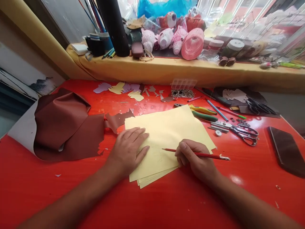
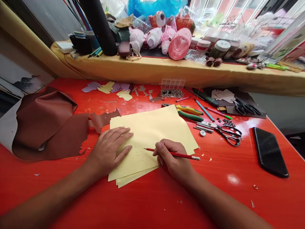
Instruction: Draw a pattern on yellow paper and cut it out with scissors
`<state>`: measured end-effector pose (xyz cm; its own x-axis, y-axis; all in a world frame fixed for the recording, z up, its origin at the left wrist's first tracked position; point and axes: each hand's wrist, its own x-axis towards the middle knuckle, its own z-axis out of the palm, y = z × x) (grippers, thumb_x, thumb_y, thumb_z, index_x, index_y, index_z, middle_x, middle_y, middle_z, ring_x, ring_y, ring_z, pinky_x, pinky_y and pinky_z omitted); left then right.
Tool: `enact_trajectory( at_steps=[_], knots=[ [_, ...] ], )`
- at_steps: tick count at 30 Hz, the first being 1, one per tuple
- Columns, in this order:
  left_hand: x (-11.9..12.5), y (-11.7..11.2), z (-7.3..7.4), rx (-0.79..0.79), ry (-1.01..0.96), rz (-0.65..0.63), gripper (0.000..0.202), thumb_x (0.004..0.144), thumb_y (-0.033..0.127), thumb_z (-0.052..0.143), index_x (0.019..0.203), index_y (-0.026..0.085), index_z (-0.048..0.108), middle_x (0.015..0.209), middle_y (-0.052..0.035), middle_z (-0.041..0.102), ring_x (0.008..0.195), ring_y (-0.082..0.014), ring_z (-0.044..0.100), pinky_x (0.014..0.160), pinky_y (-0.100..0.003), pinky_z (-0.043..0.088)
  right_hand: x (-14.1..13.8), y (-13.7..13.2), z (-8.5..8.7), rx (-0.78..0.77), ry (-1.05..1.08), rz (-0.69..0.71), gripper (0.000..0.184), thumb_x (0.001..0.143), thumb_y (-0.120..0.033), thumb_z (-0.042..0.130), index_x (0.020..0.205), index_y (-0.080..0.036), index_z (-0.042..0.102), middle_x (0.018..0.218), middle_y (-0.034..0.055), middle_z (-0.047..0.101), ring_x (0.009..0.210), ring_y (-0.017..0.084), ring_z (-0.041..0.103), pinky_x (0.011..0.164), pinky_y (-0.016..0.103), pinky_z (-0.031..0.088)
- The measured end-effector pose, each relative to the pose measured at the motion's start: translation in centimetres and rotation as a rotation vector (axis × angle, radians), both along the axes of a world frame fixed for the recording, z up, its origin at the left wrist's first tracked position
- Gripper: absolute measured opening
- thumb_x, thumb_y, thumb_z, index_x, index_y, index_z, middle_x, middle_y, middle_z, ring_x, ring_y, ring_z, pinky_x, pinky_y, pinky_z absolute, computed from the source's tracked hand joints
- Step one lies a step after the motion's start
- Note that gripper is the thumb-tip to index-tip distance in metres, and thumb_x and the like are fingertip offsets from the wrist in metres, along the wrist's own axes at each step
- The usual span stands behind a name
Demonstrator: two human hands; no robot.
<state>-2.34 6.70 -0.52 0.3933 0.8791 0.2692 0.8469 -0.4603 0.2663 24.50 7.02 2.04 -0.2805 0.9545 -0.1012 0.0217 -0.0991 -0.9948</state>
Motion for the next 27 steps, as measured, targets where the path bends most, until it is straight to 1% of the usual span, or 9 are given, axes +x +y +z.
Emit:
enact_trajectory(
  at_steps=[2, 6, 8, 10, 14, 19, 27],
  knots=[
    [0.03, 0.01, 0.04, -0.006, -0.003, -0.006, 0.037, 0.110, 0.037, 0.048, 0.141, 0.022, 0.063, 0.151, -0.0104, 0.065, 0.142, -0.0321, 0.055, 0.119, -0.056, 0.039, 0.06, -0.05, 0.13, 0.027, -0.059, 0.033, 0.054, 0.103, -0.065, 0.063, 0.075, -0.021, 0.073, 0.052, -0.0016, 0.056, 0.047, 0.015, 0.055, 0.049, 0.028, 0.046],
    [-0.07, 0.09, -0.05, -0.020, -0.016, -0.014, 0.038, 0.110, 0.037, 0.048, 0.142, 0.022, 0.063, 0.150, -0.0107, 0.064, 0.142, -0.0333, 0.054, 0.119, -0.056, 0.040, 0.07, 0.29, 0.55, 0.087, -0.170, 0.114, 0.053, 0.107, -0.064, 0.056, 0.084, -0.022, 0.077, 0.060, 0.0023, 0.070, 0.054, 0.018, 0.063, 0.054, 0.029, 0.051],
    [-0.15, 0.12, -0.07, -0.030, -0.022, -0.016, 0.038, 0.109, 0.037, 0.049, 0.142, 0.023, 0.063, 0.151, -0.0104, 0.064, 0.142, -0.0336, 0.054, 0.119, -0.057, 0.040, 0.05, 0.39, 0.67, 0.129, -0.218, 0.149, 0.053, 0.108, -0.064, 0.053, 0.089, -0.022, 0.080, 0.063, 0.0028, 0.073, 0.056, 0.018, 0.066, 0.056, 0.029, 0.051],
    [-0.23, 0.11, -0.06, -0.039, -0.022, -0.021, 0.039, 0.109, 0.037, 0.049, 0.143, 0.024, 0.062, 0.151, -0.0102, 0.063, 0.143, -0.0337, 0.053, 0.119, -0.057, 0.041, 0.04, 0.40, 0.72, 0.151, -0.236, 0.163, 0.052, 0.109, -0.062, 0.053, 0.089, -0.022, 0.080, 0.063, 0.0022, 0.074, 0.056, 0.018, 0.067, 0.057, 0.029, 0.051],
    [-0.31, 0.05, -0.05, -0.038, -0.011, -0.020, 0.039, 0.110, 0.037, 0.047, 0.145, 0.023, 0.060, 0.153, -0.0102, 0.063, 0.144, -0.0335, 0.052, 0.119, -0.057, 0.039, -0.03, 0.44, 0.72, 0.115, -0.218, 0.133, 0.053, 0.110, -0.061, 0.053, 0.081, -0.024, 0.077, 0.057, 0.0008, 0.070, 0.052, 0.017, 0.065, 0.054, 0.029, 0.050],
    [-0.27, 0.04, -0.13, -0.038, -0.011, -0.023, 0.040, 0.110, 0.037, 0.047, 0.145, 0.023, 0.061, 0.152, -0.0105, 0.063, 0.145, -0.0341, 0.052, 0.120, -0.058, 0.039, -0.23, 0.54, 0.77, 0.108, -0.246, 0.139, 0.053, 0.109, -0.062, 0.053, 0.081, -0.024, 0.076, 0.057, 0.0007, 0.070, 0.052, 0.017, 0.064, 0.054, 0.029, 0.050],
    [-0.19, 0.02, -0.24, -0.041, -0.021, -0.017, 0.041, 0.109, 0.037, 0.048, 0.146, 0.024, 0.062, 0.153, -0.0106, 0.062, 0.144, -0.0349, 0.052, 0.122, -0.059, 0.038, -0.29, 0.44, 0.86, 0.114, -0.278, 0.143, 0.050, 0.110, -0.056, 0.052, 0.080, -0.024, 0.076, 0.059, 0.0008, 0.071, 0.053, 0.017, 0.064, 0.055, 0.030, 0.050]
  ],
)
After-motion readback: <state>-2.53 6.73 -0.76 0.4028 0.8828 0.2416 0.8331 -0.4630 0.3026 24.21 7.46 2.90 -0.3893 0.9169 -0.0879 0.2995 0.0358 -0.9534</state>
